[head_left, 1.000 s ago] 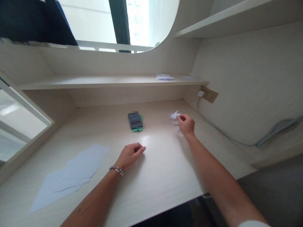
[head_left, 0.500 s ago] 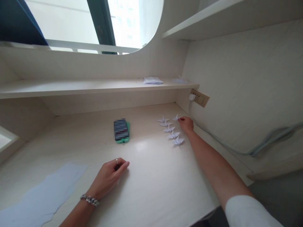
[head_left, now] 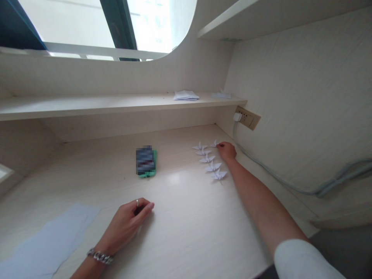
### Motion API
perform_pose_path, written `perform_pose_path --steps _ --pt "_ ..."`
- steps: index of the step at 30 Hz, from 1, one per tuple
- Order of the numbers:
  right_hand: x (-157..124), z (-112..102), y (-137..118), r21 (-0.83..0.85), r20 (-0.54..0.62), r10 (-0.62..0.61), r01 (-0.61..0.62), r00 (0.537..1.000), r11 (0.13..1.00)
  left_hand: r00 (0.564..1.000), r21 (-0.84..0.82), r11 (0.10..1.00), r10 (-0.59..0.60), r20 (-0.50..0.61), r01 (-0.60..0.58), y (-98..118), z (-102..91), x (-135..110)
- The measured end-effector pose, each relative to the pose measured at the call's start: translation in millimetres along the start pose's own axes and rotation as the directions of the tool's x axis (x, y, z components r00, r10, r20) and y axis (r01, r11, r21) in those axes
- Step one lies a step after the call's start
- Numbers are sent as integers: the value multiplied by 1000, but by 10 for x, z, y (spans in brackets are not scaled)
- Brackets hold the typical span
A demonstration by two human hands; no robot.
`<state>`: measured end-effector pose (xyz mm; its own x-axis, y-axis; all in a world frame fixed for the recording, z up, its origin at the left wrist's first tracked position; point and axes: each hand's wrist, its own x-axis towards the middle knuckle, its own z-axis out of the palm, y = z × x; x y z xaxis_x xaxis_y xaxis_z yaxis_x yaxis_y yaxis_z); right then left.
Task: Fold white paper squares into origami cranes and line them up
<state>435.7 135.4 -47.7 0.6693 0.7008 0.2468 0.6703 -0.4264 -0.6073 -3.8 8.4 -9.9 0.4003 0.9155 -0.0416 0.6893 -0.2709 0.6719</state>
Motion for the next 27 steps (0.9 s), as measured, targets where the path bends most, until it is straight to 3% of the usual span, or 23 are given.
perform_pose_path --steps 27 --pt "-20 8 -11 13 5 -16 16 1000 1000 1000 -2 1000 -14 18 14 29 -19 -5"
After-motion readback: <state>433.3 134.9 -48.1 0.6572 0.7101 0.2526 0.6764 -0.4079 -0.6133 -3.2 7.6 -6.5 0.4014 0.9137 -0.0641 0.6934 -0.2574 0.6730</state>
